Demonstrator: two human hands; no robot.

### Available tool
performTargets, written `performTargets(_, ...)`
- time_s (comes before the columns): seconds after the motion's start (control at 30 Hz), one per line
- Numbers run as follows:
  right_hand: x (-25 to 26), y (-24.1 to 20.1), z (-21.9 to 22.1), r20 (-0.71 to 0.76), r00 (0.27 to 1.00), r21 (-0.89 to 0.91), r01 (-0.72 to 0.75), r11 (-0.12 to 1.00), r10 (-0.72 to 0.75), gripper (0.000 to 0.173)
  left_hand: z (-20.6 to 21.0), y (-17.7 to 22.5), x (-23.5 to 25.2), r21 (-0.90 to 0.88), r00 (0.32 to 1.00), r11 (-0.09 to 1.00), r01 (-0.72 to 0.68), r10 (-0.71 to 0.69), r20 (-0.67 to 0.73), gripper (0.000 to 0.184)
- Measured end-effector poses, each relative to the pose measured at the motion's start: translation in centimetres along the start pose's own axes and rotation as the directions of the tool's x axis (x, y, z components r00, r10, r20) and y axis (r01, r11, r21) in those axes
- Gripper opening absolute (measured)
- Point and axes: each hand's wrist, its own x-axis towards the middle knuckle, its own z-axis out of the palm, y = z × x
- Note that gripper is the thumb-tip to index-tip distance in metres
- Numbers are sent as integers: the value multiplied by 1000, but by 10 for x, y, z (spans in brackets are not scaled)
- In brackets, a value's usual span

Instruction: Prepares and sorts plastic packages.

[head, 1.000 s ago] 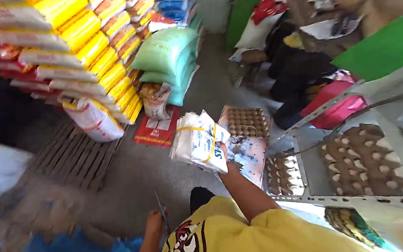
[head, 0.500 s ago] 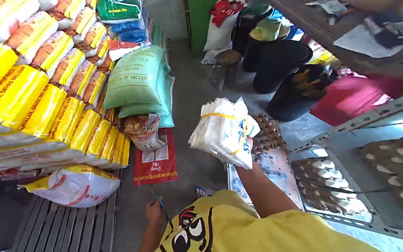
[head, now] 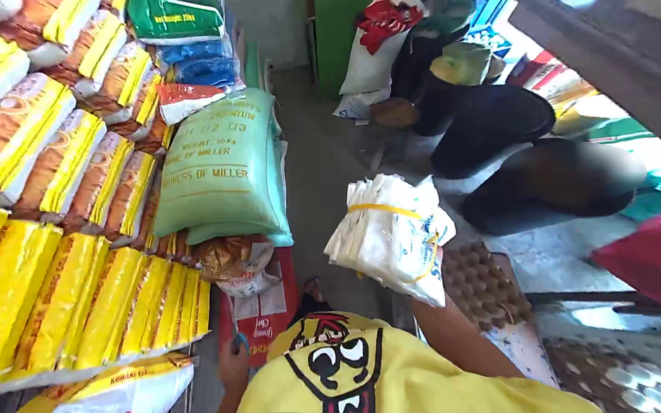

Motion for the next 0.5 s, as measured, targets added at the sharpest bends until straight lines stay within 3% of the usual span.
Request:
performTargets(0.03, -9, -32, 23, 23, 999, -131, -40, 991, 43, 23, 8, 14, 34, -19, 992, 993, -119, 119, -41, 35)
performTargets(0.07, -5, -47, 42, -1, 999, -134, -38, 990, 39, 22, 15, 33, 69, -28, 975, 977, -212, 209, -75, 35)
performTargets(0.13, 37, -47, 73, -22, 1000, 78, 6, 997, -4, 12, 17, 103, 135, -56, 946, 945, -322, 321, -36, 37)
performTargets(0.2, 102, -28, 93, 55, 998, 446, -1, 895, -26, 29, 17, 191, 194, -88, 902, 899, -428, 431, 22, 40)
performTargets(0.23, 127, -27, 100, 110, 992, 542, -1, 841, -69, 37, 19, 236, 219, -102, 864, 860, -500, 503, 15, 39)
performTargets(0.3, 160, -38, 116, 114, 980, 538, 79, 839, -165, 44, 35, 317, 266, -172, 782, 768, -617, 623, -20, 39)
performTargets(0.4, 223, -61, 147, 132, 956, 521, 158, 839, -262, 40, 76, 420, 331, -285, 716, 672, -684, 694, -82, 39)
performTargets(0.5, 304, -78, 179, 260, 873, 593, 194, 781, -413, 30, 125, 485, 376, -307, 730, 684, -661, 681, -54, 38)
